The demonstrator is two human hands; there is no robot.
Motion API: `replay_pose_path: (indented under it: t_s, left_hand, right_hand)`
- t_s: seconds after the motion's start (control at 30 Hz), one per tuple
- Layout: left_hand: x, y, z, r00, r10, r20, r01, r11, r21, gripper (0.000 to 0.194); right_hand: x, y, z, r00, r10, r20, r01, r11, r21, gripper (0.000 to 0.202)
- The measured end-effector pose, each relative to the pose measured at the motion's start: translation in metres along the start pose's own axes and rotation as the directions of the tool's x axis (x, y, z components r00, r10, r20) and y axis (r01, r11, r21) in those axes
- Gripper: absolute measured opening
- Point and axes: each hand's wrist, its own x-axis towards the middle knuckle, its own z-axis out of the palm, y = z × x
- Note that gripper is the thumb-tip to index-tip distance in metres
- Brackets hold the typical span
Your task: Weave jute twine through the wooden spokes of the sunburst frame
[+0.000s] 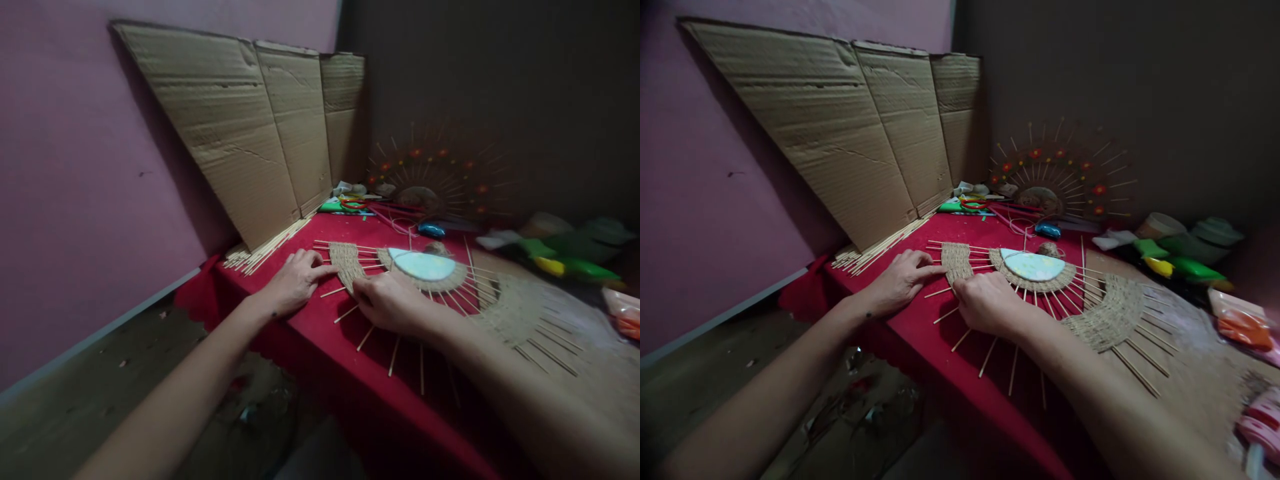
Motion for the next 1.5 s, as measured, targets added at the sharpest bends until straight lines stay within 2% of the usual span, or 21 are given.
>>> replay_pose_path:
  t_s: [0.2,0.53,0.63,0.73,0.8,0.9,1.0,1.2,1.37,1.5]
  left_hand:
    - [0.0,0.0,0.0,1.0,-0.008,-0.005,0.009,1.0,0.026,0.038]
    - [0.0,0.0,-0.001,1.0,-0.022,-0.021,0.022,1.0,-0.022,0.042]
    - [-0.002,0.0,-0.002,0.995,-0.038,-0.096,0.029,0.995,-0.093,0.047]
    - [-0.007,0.008,-0.004,0.982,-0.008,-0.187,-0.022,0.987,-0.158,0.044]
    - [-0.01,0.018,-0.005,0.984,0.06,-0.165,-0.09,0.98,-0.179,0.04]
    - [-0.013,0.034,-0.006,0.985,0.165,-0.059,-0.173,0.967,-0.186,0.031]
    - [-0.012,0.041,-0.004,0.982,0.188,-0.019,-0.188,0.964,-0.187,0.027]
    - [-0.013,0.038,-0.003,0.98,0.197,-0.035,-0.2,0.964,-0.178,0.026]
    - [-0.014,0.035,-0.003,0.975,0.218,-0.032,-0.22,0.954,-0.204,0.025]
    - [-0.016,0.033,-0.004,0.967,0.254,-0.029,-0.254,0.945,-0.207,0.027]
  right_hand:
    - [-0.002,-0.001,-0.013,0.995,-0.063,0.076,0.052,0.989,0.138,0.015]
    - [-0.002,-0.002,-0.019,0.979,-0.104,0.174,0.076,0.984,0.159,0.016]
    - [-0.002,-0.001,-0.02,0.98,-0.104,0.17,0.076,0.984,0.162,0.016]
    - [-0.003,-0.001,-0.022,0.979,-0.112,0.173,0.08,0.98,0.182,0.016]
    - [-0.004,0.0,-0.024,0.977,-0.123,0.175,0.084,0.973,0.217,0.016]
    - [-0.005,0.001,-0.027,0.971,-0.148,0.187,0.09,0.953,0.289,0.017]
    - [-0.006,0.002,-0.03,0.965,-0.167,0.203,0.093,0.939,0.33,0.017]
    - [-0.007,0.003,-0.03,0.953,-0.202,0.226,0.112,0.927,0.359,0.018]
    - [-0.008,0.0,-0.028,0.937,-0.28,0.209,0.158,0.873,0.461,0.026]
    - [-0.009,-0.006,-0.027,0.935,-0.293,0.199,0.185,0.883,0.431,0.025]
